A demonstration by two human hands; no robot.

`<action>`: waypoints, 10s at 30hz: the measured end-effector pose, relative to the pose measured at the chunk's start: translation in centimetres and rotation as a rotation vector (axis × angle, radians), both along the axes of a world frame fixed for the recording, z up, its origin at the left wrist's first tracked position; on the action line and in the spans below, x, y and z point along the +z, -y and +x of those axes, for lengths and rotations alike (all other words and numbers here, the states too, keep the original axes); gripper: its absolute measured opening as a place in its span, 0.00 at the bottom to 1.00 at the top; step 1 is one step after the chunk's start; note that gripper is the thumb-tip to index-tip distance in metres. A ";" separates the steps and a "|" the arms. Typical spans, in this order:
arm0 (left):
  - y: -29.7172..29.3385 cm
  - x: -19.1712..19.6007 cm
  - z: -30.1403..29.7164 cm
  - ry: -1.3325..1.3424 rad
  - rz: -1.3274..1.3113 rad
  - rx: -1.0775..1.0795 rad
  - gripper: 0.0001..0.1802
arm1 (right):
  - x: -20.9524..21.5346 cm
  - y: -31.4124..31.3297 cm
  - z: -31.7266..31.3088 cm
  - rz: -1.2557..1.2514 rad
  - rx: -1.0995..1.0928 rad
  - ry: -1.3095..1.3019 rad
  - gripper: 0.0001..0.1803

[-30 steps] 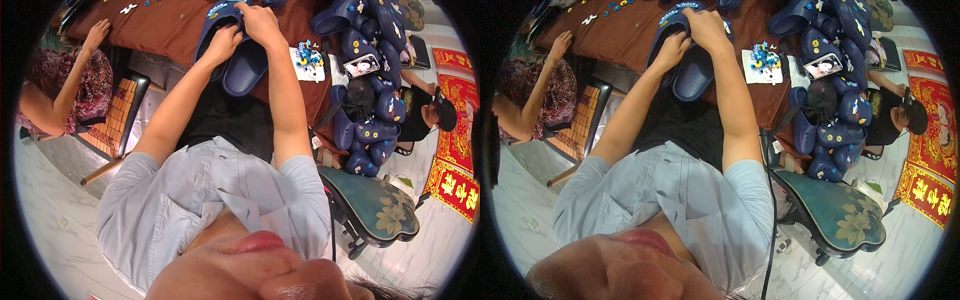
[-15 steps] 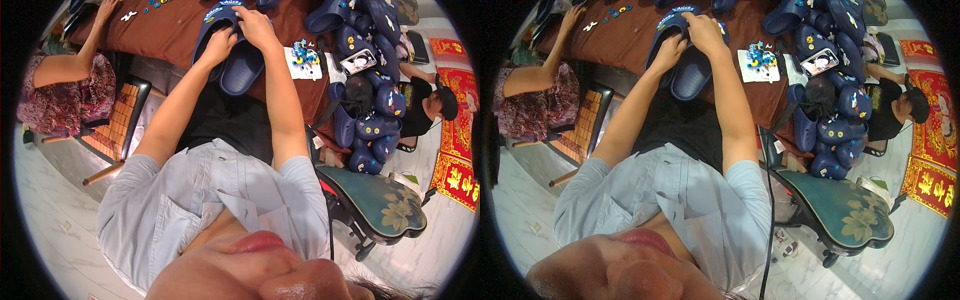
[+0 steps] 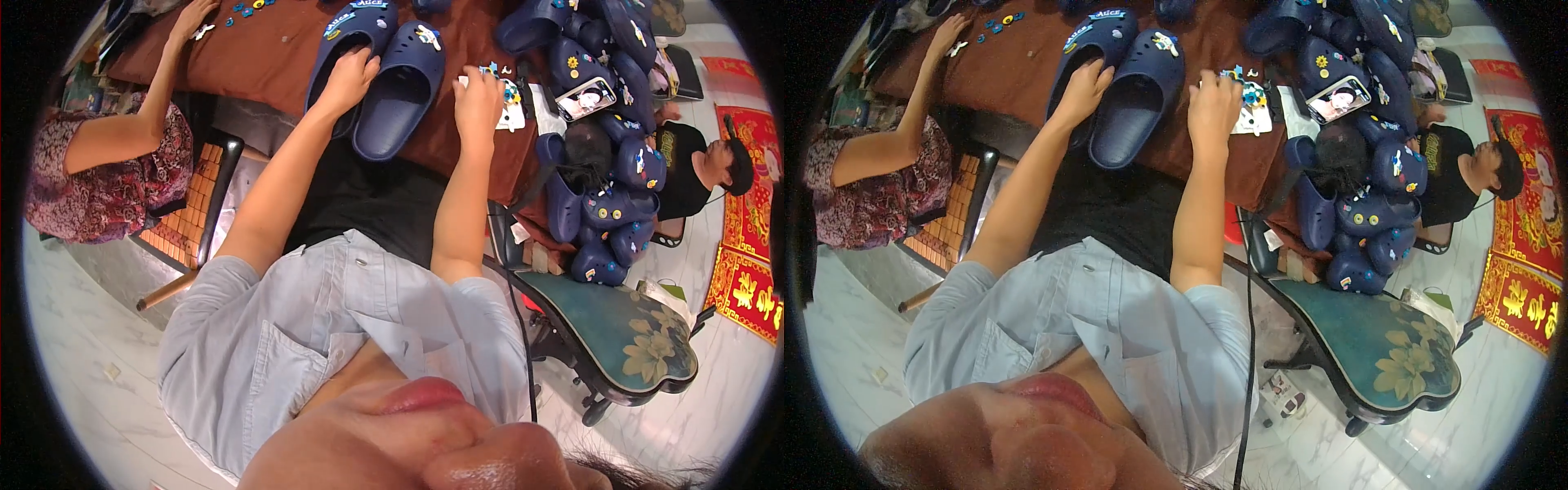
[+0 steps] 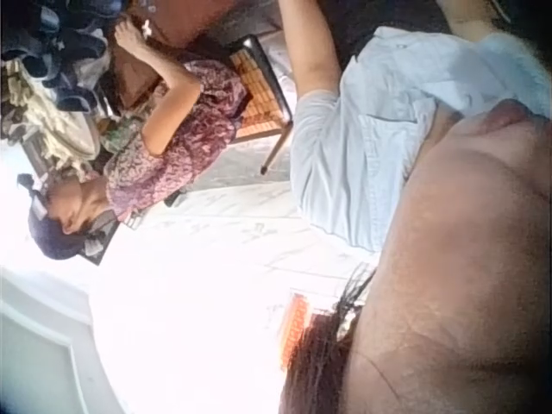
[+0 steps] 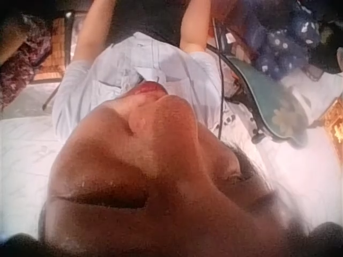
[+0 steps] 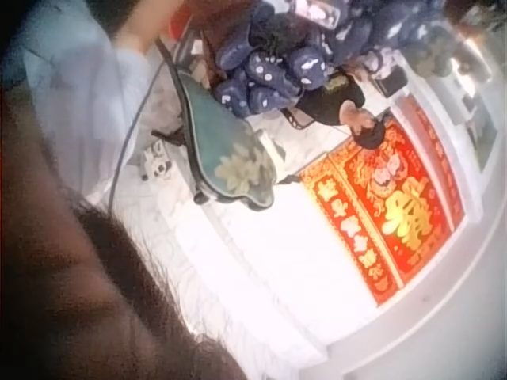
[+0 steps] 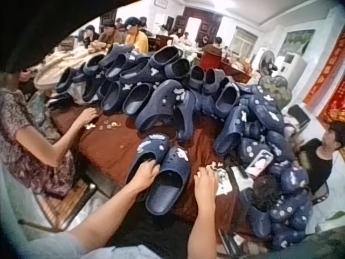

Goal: Attaching decorative charms to blue clogs.

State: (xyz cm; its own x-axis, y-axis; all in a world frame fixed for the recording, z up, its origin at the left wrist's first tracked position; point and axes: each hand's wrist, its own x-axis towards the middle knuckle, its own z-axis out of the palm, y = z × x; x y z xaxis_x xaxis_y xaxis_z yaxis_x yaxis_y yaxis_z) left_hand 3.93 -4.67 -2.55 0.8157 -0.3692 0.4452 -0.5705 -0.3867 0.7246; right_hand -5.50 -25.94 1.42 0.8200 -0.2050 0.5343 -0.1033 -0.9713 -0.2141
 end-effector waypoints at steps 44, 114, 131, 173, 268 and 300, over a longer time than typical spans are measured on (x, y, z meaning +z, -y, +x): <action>-0.3 0.4 -0.2 -0.045 0.034 0.011 0.16 | -2.8 16.0 2.9 1.641 -0.155 0.604 0.51; -0.6 0.1 -0.2 -0.035 0.068 0.023 0.16 | -1.8 11.6 1.7 1.305 -0.040 0.364 0.43; -0.4 -0.2 -0.3 0.032 0.018 0.011 0.15 | -2.2 7.8 -1.8 0.361 -0.067 -0.062 0.10; -0.1 0.2 -0.6 0.111 -0.074 0.000 0.16 | -3.3 6.8 -2.8 0.881 -0.118 0.344 0.18; -0.5 0.0 -0.9 0.039 0.014 0.048 0.15 | -5.1 -5.3 -3.4 0.745 0.095 0.401 0.10; -0.7 0.2 -0.9 0.092 -0.023 0.022 0.14 | -2.7 -1.9 1.0 0.244 0.239 0.189 0.14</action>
